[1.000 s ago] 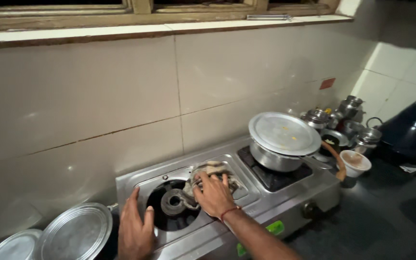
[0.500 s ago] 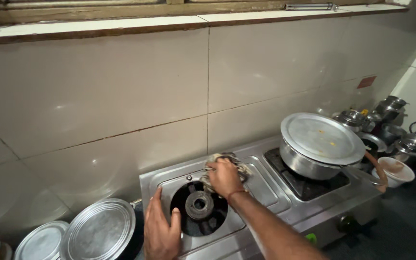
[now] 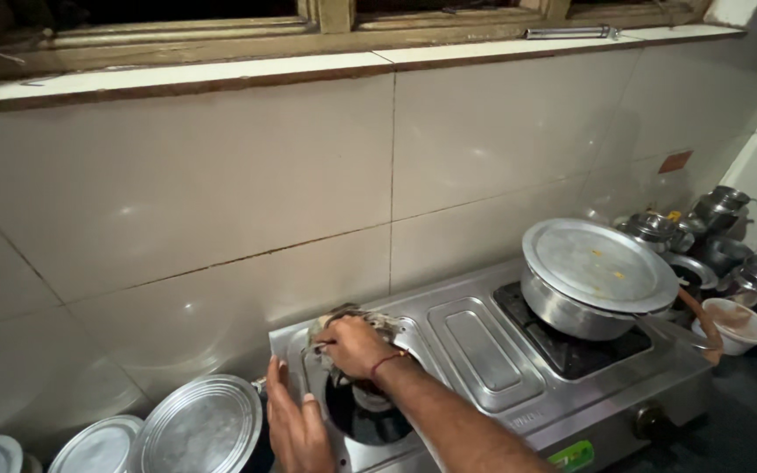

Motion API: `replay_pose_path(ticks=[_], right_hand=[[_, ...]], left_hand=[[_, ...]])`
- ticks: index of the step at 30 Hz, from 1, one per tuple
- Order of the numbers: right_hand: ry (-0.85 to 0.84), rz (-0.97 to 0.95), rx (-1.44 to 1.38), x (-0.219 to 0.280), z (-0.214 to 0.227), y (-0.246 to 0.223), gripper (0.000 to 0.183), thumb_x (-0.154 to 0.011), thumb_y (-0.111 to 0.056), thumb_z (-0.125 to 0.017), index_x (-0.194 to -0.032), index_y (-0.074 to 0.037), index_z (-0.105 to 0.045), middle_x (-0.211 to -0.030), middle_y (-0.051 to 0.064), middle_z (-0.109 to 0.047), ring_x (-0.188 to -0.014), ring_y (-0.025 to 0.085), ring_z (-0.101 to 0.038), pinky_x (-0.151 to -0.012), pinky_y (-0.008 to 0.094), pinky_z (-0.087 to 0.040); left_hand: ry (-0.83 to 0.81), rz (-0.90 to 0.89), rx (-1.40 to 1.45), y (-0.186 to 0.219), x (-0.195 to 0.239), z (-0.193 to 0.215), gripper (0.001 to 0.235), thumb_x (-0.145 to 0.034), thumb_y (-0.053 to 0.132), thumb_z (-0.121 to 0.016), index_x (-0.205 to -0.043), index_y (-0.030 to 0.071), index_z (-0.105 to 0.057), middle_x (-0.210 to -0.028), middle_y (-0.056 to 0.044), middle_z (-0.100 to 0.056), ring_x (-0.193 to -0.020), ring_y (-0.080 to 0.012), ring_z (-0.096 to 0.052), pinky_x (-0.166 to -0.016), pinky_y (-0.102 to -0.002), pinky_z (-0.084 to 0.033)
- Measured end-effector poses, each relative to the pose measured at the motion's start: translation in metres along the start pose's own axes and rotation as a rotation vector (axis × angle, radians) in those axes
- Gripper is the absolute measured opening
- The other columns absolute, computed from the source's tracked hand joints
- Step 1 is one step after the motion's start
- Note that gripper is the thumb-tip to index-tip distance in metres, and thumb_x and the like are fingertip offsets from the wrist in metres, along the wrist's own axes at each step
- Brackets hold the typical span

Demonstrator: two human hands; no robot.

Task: The person wipes a stove burner area and its surround using a cloth, then removes a pot from the stove and places the burner grate back on top of the burner.

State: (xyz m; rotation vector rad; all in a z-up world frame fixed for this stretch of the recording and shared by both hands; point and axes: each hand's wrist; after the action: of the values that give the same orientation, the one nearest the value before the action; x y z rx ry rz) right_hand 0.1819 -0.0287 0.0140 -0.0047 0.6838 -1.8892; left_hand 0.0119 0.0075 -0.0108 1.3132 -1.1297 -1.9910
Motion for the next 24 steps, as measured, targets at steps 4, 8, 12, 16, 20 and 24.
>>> replay_pose_path(ticks=[4, 8, 12, 16, 20, 24], right_hand=[[-0.013, -0.037, -0.208, -0.002, 0.000, -0.003, 0.031, -0.083, -0.013, -0.065, -0.111, -0.013, -0.077, -0.108, 0.018, -0.073, -0.105, 0.036, -0.068, -0.094, 0.044, -0.053], [0.088, -0.073, -0.085, -0.006, -0.013, -0.012, 0.036, -0.086, -0.008, -0.059, -0.117, -0.014, -0.077, -0.110, 0.021, -0.072, -0.108, 0.039, -0.067, -0.097, 0.046, -0.051], [0.027, -0.164, -0.040, -0.009, -0.021, -0.014, 0.033, -0.086, -0.008, -0.060, -0.115, -0.012, -0.075, -0.110, 0.021, -0.072, -0.108, 0.038, -0.069, -0.096, 0.045, -0.054], [0.008, 0.093, 0.126, -0.013, -0.029, -0.024, 0.043, -0.078, -0.005, -0.060, -0.117, -0.015, -0.076, -0.103, 0.021, -0.070, -0.103, 0.040, -0.068, -0.090, 0.049, -0.052], [-0.065, 0.069, 0.167, -0.005, -0.025, -0.047, 0.033, -0.082, -0.014, -0.064, -0.113, -0.015, -0.076, -0.102, 0.019, -0.072, -0.098, 0.040, -0.070, -0.087, 0.050, -0.055], [-0.081, 0.152, 0.093, 0.027, -0.006, -0.066, 0.035, -0.082, -0.016, -0.068, -0.116, -0.013, -0.076, -0.098, 0.023, -0.071, -0.095, 0.041, -0.070, -0.087, 0.052, -0.055]], left_hand=[[0.027, 0.052, 0.035, 0.001, 0.002, 0.003, 0.072, -0.085, 0.006, -0.049, -0.155, -0.002, -0.034, -0.145, -0.033, -0.050, -0.136, -0.0449, -0.050, -0.111, -0.048, -0.038], [0.028, 0.035, 0.099, 0.003, 0.001, 0.006, 0.071, -0.086, 0.005, -0.047, -0.155, -0.003, -0.032, -0.147, -0.033, -0.048, -0.140, -0.0440, -0.049, -0.114, -0.048, -0.037], [0.012, 0.048, 0.097, 0.006, 0.001, 0.005, 0.070, -0.087, 0.005, -0.047, -0.154, -0.003, -0.031, -0.151, -0.033, -0.045, -0.140, -0.0448, -0.046, -0.113, -0.047, -0.036], [0.040, 0.119, 0.045, 0.001, -0.002, 0.002, 0.070, -0.087, 0.007, -0.047, -0.155, 0.000, -0.034, -0.148, -0.031, -0.049, -0.138, -0.0437, -0.050, -0.112, -0.046, -0.039], [0.051, 0.042, 0.129, -0.010, 0.000, 0.003, 0.069, -0.089, 0.008, -0.045, -0.156, -0.003, -0.031, -0.150, -0.033, -0.048, -0.141, -0.0441, -0.048, -0.115, -0.046, -0.036], [0.031, 0.036, 0.282, -0.016, -0.002, 0.002, 0.068, -0.091, 0.009, -0.041, -0.157, -0.005, -0.028, -0.151, -0.034, -0.045, -0.144, -0.0419, -0.046, -0.115, -0.044, -0.035]])
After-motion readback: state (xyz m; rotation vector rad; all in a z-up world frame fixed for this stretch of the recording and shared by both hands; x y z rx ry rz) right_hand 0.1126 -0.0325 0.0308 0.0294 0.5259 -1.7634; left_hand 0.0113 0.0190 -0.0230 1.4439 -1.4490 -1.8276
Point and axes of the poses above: each hand's wrist, its own x-axis away from the middle knuckle, its own z-axis out of the back of the hand, y = z × x
